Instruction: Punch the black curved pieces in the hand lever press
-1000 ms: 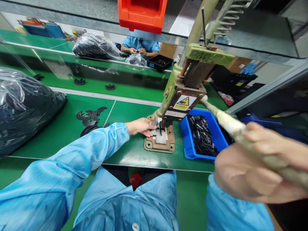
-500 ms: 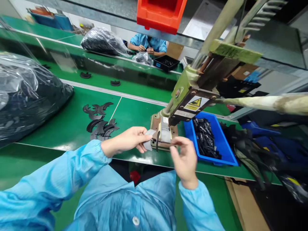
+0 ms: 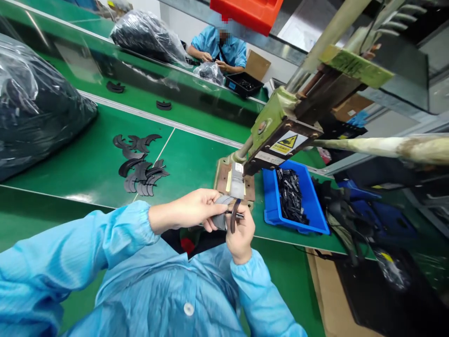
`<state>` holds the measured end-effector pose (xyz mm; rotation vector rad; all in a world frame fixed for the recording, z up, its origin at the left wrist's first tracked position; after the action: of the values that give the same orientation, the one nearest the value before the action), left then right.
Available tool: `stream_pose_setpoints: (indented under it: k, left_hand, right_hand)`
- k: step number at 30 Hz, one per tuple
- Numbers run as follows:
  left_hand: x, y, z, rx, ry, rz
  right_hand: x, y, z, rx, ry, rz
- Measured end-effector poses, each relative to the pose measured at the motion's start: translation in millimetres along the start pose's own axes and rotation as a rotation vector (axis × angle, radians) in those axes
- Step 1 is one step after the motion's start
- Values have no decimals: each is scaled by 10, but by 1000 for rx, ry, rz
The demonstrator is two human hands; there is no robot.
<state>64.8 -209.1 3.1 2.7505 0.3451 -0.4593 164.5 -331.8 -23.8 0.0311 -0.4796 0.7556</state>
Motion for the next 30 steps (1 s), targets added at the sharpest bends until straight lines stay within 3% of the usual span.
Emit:
stream_pose_setpoints:
  k: [5, 12, 18, 25, 30]
  left_hand:
    - [37, 6, 103, -86, -137, 66]
    - [159, -200, 84, 44, 41, -47]
    - [75, -185, -85, 138, 149, -56]
    - [-83, -219, -341, 371, 319, -295]
    - [-121, -141, -394, 324, 350, -125]
  right_hand:
    - [-72, -28, -65, -59, -22, 11]
    - [-24, -133, -44, -264, -97, 165]
    - [84, -176, 7, -370, -185, 176]
    - [220, -114, 106, -407, -322, 172]
    - [246, -71, 196, -472, -383, 159]
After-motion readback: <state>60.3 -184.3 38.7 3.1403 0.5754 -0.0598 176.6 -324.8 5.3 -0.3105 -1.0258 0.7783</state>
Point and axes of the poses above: each hand's wrist, its own x-axis towards the middle knuckle, its own y-axis out of the palm, z = x × y, the point moved 6 cm from there along x, towards the middle knuckle, and after that the axes turned 3 degrees about -y, right-handed, at the moved point
